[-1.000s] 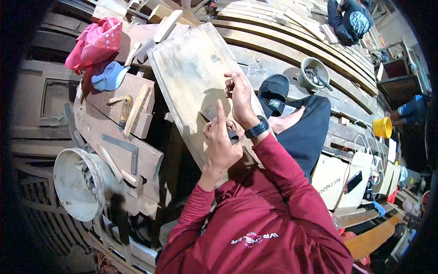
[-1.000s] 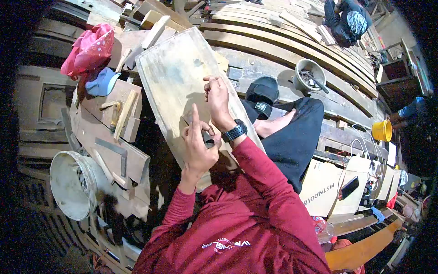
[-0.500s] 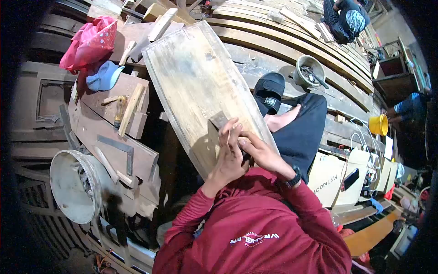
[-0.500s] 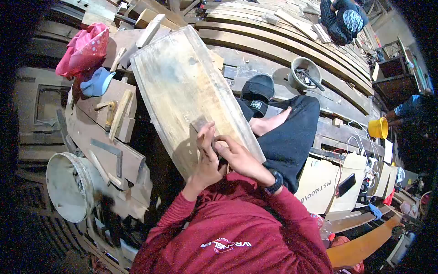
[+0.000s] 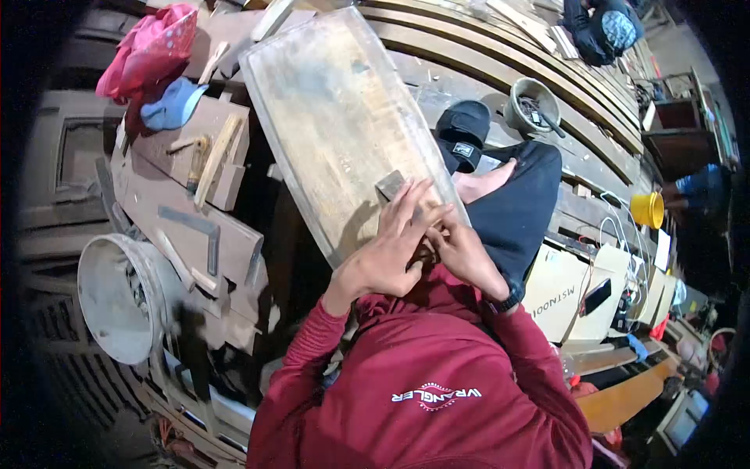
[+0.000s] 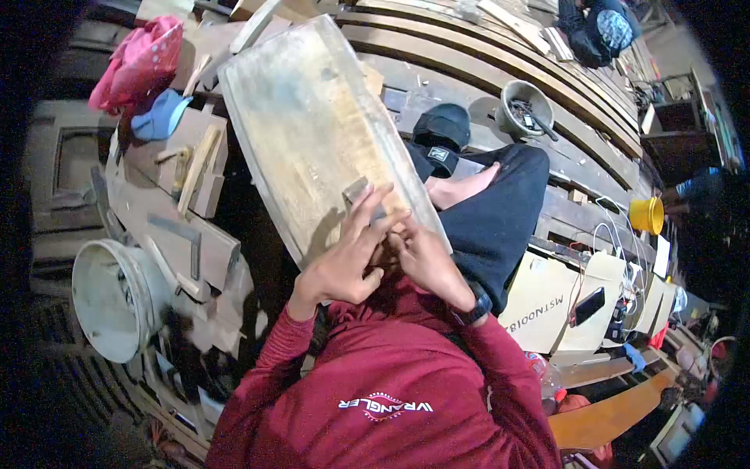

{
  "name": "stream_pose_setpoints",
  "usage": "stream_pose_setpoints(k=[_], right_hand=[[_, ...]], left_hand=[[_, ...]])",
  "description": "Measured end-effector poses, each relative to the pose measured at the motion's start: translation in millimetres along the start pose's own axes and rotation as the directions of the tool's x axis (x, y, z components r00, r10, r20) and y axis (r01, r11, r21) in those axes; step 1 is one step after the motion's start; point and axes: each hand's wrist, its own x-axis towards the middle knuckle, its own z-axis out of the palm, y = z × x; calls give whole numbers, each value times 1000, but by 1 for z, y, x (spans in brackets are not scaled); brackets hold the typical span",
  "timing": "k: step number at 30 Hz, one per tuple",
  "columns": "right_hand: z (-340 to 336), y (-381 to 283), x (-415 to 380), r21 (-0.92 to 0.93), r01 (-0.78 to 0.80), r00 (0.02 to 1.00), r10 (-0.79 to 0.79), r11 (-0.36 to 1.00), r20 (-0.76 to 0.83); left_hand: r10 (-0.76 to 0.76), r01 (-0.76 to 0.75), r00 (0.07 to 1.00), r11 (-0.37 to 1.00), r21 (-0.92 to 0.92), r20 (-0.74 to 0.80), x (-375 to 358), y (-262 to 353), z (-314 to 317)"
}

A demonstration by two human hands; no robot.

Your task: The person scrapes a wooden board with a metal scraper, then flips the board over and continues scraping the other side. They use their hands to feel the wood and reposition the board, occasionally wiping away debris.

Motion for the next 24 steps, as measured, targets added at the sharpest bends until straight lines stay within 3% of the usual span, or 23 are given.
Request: stream_pose_setpoints(k=[1, 4, 7, 8, 11, 14, 15, 16, 19, 24], right_hand=[[-6, -15, -10, -51, 105, 990, -109, 993, -91], [-19, -41, -25, -172, 162, 976, -184, 972, -118], [-9, -42, -10, -329, 210, 966, -247, 921, -75], [5, -30, 6, -323, 306, 926, -359, 896, -116], [19, -23, 31, -379, 254, 945, -313, 890, -100], [6, -32, 19, -416, 233, 950, -298, 879, -97], [-6, -33, 7, -417, 225, 957, -280, 881, -75], [-13, -30, -6, -416, 215, 965, -256, 884, -46], [-14, -18, -22, -372, 214, 965, -254, 903, -62], [14, -35, 31, -404, 281, 942, -331, 870, -59]], left_hand=[[-16, 14, 997, 999, -30, -73, 0, 0, -5], [-36, 86, 917, 990, 110, -397, 3, -35, -40], [-115, 371, 782, 876, 309, -612, 4, -79, -71], [-161, 488, 726, 806, 336, -668, 9, -88, -76], [-148, 667, 640, 594, 449, -754, 14, -127, -70], [-132, 639, 599, 672, 373, -790, 11, -146, -62], [-155, 668, 611, 627, 400, -776, 11, -147, -63], [-149, 636, 604, 682, 362, -783, 13, -142, -64], [-144, 660, 589, 654, 370, -796, 15, -143, -61], [-163, 626, 587, 713, 317, -793, 14, -146, -63]])
